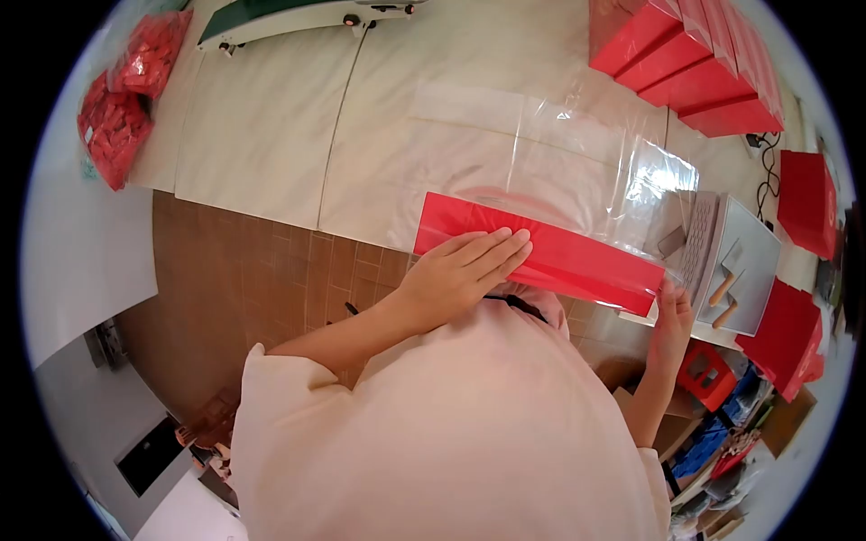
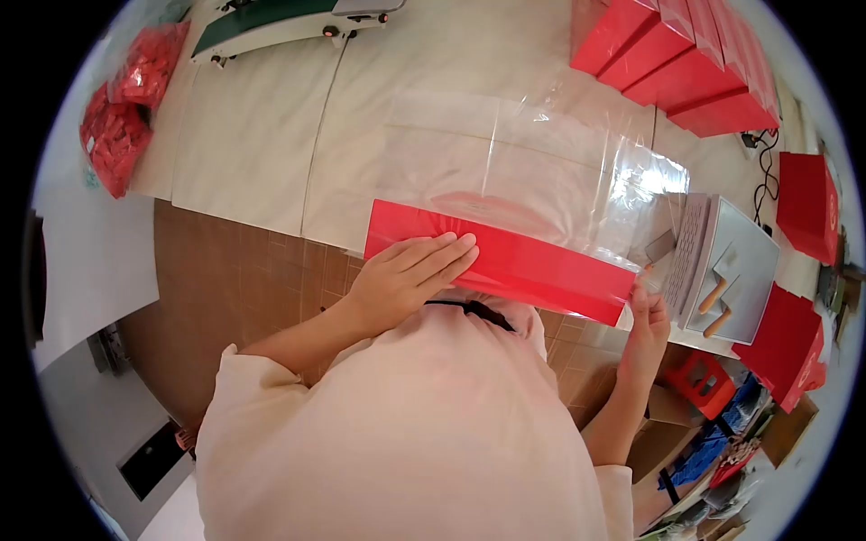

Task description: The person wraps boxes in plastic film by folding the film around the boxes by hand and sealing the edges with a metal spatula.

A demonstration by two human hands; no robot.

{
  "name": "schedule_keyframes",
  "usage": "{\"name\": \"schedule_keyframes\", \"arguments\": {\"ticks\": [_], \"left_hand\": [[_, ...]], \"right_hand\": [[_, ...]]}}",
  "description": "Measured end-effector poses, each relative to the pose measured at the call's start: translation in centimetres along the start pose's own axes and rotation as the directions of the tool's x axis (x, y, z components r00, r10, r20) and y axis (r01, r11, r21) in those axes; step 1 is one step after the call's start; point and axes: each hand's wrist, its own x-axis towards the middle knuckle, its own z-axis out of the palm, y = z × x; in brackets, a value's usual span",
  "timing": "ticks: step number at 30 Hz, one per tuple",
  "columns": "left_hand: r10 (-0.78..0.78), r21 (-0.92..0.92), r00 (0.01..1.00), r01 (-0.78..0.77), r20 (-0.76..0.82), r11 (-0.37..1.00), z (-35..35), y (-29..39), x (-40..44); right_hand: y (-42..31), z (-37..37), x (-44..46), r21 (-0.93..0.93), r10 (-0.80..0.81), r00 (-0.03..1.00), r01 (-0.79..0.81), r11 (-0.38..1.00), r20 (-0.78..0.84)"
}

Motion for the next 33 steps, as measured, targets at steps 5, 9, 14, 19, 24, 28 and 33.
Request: {"name": "schedule_keyframes", "arguments": {"ticks": [5,9,14,19,24,28,33], "left_hand": [[0.012,0.014,1.000,-0.012,-0.008,1.000,0.5,0.0,-0.4],[0.017,0.008,0.999,-0.017,-0.042,1.000,1.1,0.1,-0.7],[0.037,-0.003,0.998,-0.037,-0.043,0.999,0.7,-0.1,-0.8],[0.022,-0.046,0.999,-0.020,0.044,0.999,-0.2,-0.7,-0.4],[0.054,0.003,0.997,-0.054,0.050,0.999,-0.3,-0.9,0.1],[0.103,0.013,0.992,-0.104,0.075,0.994,-0.5,-0.9,0.3],[0.090,-0.155,0.990,-0.074,0.104,0.985,-1.6,-1.2,1.2]], "right_hand": [[-0.8,0.7,-0.3,0.022,0.008,1.000,-0.007,1.000,-0.025],[-1.3,1.2,-0.4,0.027,-0.002,1.000,0.002,1.000,-0.004],[-2.5,0.3,-0.8,-0.194,-0.002,0.999,0.013,0.981,0.054],[-4.0,-0.7,-2.0,-0.684,-0.067,0.906,0.363,0.633,0.418],[-4.0,-0.7,-3.5,-0.786,-0.246,0.863,0.505,0.358,0.442],[-4.5,-1.0,-4.8,-0.768,-0.456,0.804,0.551,0.328,0.382],[-3.2,-0.4,-4.9,-0.759,-0.633,0.666,0.625,0.184,0.395]]}}
